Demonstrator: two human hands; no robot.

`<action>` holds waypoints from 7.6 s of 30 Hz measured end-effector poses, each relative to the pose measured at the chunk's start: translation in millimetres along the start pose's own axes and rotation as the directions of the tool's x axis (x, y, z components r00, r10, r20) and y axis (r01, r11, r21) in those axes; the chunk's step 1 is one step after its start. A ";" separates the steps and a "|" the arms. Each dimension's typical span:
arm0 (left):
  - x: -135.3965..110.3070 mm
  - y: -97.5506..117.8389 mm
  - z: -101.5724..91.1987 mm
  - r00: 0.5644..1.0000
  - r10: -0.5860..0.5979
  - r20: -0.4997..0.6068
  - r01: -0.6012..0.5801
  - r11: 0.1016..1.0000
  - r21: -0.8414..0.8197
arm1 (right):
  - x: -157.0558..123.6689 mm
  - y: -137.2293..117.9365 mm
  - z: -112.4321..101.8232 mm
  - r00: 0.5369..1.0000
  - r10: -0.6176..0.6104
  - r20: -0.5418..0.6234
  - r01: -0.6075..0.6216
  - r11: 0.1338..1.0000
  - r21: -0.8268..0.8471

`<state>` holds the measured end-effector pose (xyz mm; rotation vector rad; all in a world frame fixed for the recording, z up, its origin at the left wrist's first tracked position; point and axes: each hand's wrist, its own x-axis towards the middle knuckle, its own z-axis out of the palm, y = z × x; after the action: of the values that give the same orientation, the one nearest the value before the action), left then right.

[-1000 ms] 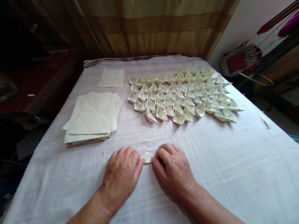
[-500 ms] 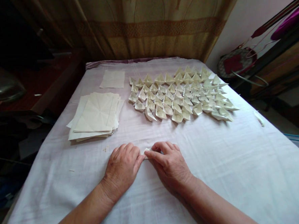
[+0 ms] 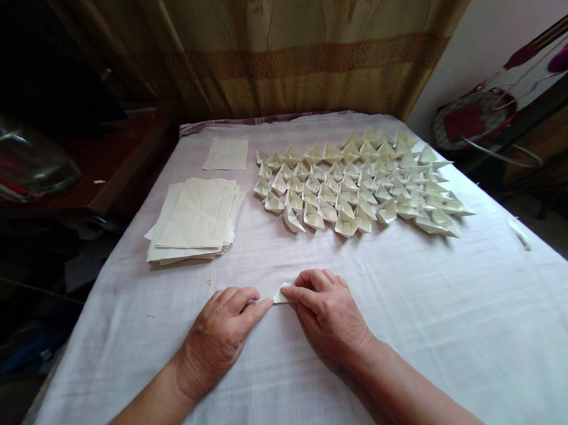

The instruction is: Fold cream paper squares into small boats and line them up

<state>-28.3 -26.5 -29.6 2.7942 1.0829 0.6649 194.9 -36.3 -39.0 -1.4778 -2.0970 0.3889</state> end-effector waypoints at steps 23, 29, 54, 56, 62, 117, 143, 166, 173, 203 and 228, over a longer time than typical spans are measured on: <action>6.7 1.9 -0.2 0.997 0.082 0.013 -0.083 0.988 0.127 | 1.4 -1.4 -1.7 1.000 0.008 -0.001 -0.008 1.000 0.012; 12.7 0.8 -2.2 0.975 0.179 0.132 -0.200 0.965 0.169 | 4.8 -4.6 -0.8 0.999 0.039 -0.023 -0.039 0.999 0.016; 29.5 3.6 -3.3 0.952 0.211 0.220 -0.249 0.954 0.165 | 13.1 5.6 -10.4 0.971 0.233 0.062 -0.238 0.967 0.090; 35.1 2.6 -5.3 0.950 0.193 0.246 -0.225 0.968 0.112 | 16.2 8.1 -14.4 0.963 0.242 0.115 -0.254 0.961 0.111; 50.6 0.2 -2.8 0.960 0.037 0.277 -0.012 0.996 -0.092 | 10.1 12.1 -10.6 0.983 0.173 0.056 -0.178 0.979 0.103; 43.7 29.6 16.2 0.691 -0.463 0.555 0.616 -0.026 -0.787 | -3.2 -16.8 -2.9 0.946 0.320 -0.053 -0.183 0.663 0.726; 45.5 29.8 17.7 0.656 -0.483 0.579 0.643 -0.043 -0.765 | -5.3 -9.9 -3.1 0.974 0.012 -0.227 0.033 0.980 0.195; 26.0 18.2 17.6 0.989 -0.148 -0.005 0.148 0.986 -0.073 | -10.6 -3.4 0.6 0.971 -0.149 -0.185 0.149 0.989 -0.017; 18.4 7.3 14.2 0.993 0.088 -0.081 -0.086 0.996 0.034 | -9.4 -5.6 -2.4 0.977 -0.180 -0.116 0.175 0.983 -0.054; 15.5 6.9 20.5 0.997 0.072 -0.015 -0.072 0.997 0.018 | -13.4 -6.9 -4.3 0.985 -0.163 -0.056 0.161 0.986 -0.031; 16.1 -6.9 5.1 0.955 0.252 0.158 -0.262 0.964 0.047 | -24.8 1.1 -15.1 0.970 -0.244 0.019 0.245 0.970 -0.013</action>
<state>-19.9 -10.4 -29.7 3.0167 0.7353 0.4324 210.8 -60.1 -33.8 -1.2072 -2.2662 0.2925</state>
